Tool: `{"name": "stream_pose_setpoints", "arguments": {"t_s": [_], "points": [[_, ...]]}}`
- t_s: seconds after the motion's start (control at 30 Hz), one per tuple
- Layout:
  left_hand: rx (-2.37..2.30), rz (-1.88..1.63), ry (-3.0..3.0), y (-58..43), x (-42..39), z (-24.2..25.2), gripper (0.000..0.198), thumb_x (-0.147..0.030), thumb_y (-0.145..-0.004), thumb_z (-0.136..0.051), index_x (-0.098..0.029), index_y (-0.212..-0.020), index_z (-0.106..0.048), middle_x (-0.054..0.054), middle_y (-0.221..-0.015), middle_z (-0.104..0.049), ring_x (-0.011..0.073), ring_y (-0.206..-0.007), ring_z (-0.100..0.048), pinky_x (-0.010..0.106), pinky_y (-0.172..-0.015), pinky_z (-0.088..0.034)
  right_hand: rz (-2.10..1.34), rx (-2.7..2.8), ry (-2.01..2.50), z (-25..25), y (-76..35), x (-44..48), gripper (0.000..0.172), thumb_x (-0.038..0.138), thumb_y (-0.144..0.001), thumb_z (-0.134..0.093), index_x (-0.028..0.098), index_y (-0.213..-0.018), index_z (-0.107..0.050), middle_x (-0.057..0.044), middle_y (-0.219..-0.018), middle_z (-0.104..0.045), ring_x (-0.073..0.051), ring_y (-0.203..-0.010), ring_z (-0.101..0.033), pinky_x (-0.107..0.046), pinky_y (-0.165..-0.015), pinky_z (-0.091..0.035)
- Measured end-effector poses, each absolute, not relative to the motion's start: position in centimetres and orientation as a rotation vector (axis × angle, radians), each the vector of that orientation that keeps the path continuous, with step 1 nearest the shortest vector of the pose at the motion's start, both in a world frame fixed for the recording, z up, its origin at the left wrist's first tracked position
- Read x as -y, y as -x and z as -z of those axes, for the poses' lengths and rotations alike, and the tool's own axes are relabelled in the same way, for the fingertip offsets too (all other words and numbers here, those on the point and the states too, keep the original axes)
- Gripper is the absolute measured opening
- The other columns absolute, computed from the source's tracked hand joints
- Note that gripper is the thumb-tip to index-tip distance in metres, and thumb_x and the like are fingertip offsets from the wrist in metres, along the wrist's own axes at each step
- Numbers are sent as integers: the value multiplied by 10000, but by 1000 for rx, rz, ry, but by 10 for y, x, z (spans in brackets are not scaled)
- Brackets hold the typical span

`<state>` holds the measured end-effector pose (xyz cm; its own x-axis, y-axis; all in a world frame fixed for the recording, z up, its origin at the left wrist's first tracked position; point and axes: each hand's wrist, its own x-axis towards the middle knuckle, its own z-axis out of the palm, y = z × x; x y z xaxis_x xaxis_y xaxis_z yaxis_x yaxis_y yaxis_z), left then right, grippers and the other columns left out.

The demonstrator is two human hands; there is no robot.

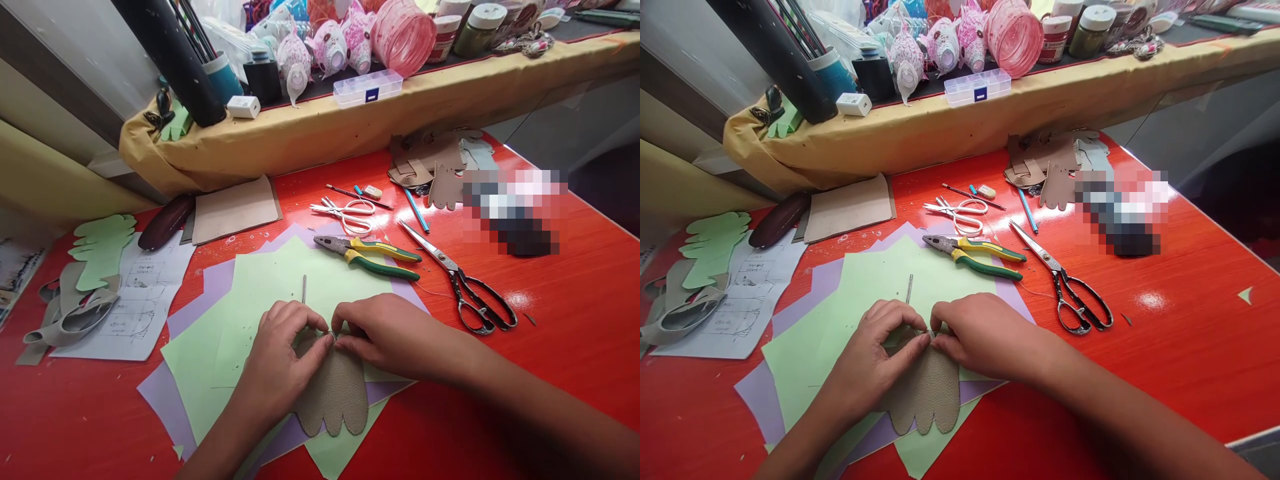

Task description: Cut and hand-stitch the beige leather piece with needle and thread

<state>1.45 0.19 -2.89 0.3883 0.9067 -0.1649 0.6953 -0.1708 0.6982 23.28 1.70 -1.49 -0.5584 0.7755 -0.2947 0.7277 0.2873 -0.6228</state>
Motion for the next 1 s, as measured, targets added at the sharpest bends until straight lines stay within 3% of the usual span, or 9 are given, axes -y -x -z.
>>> {"name": "stream_pose_setpoints", "arguments": {"t_s": [1.0], "points": [[-1302, -362, -1923, -8, -1, 34, 118, -223, -901, -724, -279, -979, -656, 11, -1049, -683, 270, -1060, -569, 456, -964, -425, -1248, 2381, 1436, 7, -235, -18, 226, 317, -950, -684, 282, -1162, -754, -28, -911, -792, -223, -839, -704, -250, -638, -354]]}}
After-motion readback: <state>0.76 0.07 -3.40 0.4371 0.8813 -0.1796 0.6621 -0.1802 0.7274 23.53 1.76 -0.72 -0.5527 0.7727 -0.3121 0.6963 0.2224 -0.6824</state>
